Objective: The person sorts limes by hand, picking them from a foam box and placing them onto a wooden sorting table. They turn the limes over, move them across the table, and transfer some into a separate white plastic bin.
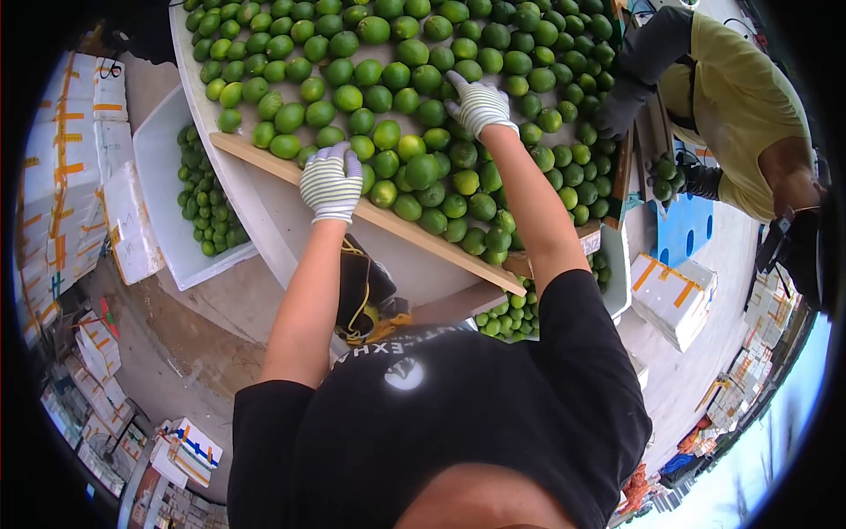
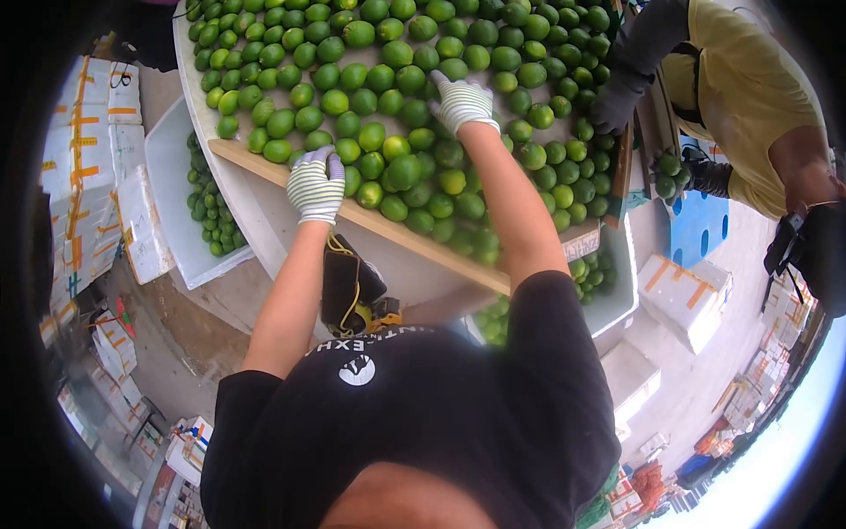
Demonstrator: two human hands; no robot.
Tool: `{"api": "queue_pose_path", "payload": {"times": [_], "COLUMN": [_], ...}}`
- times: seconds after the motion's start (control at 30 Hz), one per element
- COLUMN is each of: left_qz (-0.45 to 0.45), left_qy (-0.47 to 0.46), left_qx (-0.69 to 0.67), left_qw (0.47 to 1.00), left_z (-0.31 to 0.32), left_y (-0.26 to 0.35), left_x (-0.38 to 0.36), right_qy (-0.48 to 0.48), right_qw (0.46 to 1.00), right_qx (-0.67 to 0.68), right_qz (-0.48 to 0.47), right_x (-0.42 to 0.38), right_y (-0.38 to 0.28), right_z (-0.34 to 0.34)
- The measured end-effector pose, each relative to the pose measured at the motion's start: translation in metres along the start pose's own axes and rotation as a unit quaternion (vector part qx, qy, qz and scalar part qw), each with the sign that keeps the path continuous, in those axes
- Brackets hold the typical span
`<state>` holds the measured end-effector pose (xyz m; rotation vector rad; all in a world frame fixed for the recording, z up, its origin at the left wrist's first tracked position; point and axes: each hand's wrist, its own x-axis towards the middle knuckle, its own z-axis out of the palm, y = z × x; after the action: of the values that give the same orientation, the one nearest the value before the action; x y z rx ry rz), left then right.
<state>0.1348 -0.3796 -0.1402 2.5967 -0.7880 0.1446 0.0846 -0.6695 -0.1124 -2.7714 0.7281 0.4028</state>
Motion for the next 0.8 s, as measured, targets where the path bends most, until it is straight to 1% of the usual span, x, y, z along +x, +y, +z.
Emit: {"api": "queue_pose_path", "payload": {"times": [0.03, 0.13, 0.17, 0.2, 0.23, 0.27, 0.33, 0.4, 0.53, 0.57, 0.67, 0.7, 0.8], "left_qz": [-0.001, -0.007, -0.007, -0.007, -0.009, -0.01, -0.013, -0.012, -0.016, -0.027, -0.014, -0.008, -0.086], "left_qy": [0.001, 0.006, 0.013, 0.018, 0.019, 0.02, 0.011, 0.003, -0.008, -0.009, -0.001, -0.02, -0.031], "left_qx": [0.003, 0.001, -0.002, -0.001, 0.0, 0.002, -0.003, -0.002, 0.006, 0.005, -0.013, -0.016, -0.186], "left_qw": [1.0, 1.0, 1.0, 1.0, 1.0, 1.0, 1.0, 1.0, 1.0, 1.0, 1.0, 1.0, 0.978], "left_z": [0.001, 0.001, 0.002, 0.001, 0.0, 0.0, -0.001, -0.001, -0.003, -0.005, -0.007, -0.007, -0.006], "left_y": [0.0, 0.001, 0.0, 0.0, 0.001, 0.002, 0.002, 0.001, 0.003, 0.005, 0.005, 0.001, 0.0], "left_x": [0.0, -0.005, -0.002, 0.001, 0.0, -0.002, -0.003, -0.001, -0.001, -0.001, -0.002, -0.002, -0.001], "right_qy": [-0.011, -0.068, -0.057, -0.033, -0.012, 0.008, -0.043, -0.096, -0.131, -0.132, -0.089, -0.068, -0.033], "right_qw": [1.0, 0.989, 0.977, 0.935, 0.87, 0.783, 0.601, 0.394, 0.227, 0.208, 0.261, 0.302, 0.43], "right_qx": [-0.017, 0.129, 0.202, 0.347, 0.483, 0.608, 0.787, 0.902, 0.951, 0.957, 0.945, 0.933, 0.879], "right_qz": [-0.009, -0.035, -0.026, -0.064, -0.099, -0.13, -0.134, -0.146, -0.162, -0.156, -0.176, -0.182, -0.204], "right_x": [0.003, 0.003, 0.004, 0.0, -0.013, -0.025, -0.055, -0.084, -0.113, -0.118, -0.13, -0.135, -0.144], "right_y": [-0.001, 0.014, 0.019, 0.022, 0.023, 0.024, 0.019, 0.007, -0.007, -0.007, -0.01, -0.011, -0.008], "right_z": [-0.001, -0.011, -0.005, -0.001, 0.002, 0.005, 0.003, -0.003, -0.007, -0.005, -0.002, -0.006, -0.009]}}
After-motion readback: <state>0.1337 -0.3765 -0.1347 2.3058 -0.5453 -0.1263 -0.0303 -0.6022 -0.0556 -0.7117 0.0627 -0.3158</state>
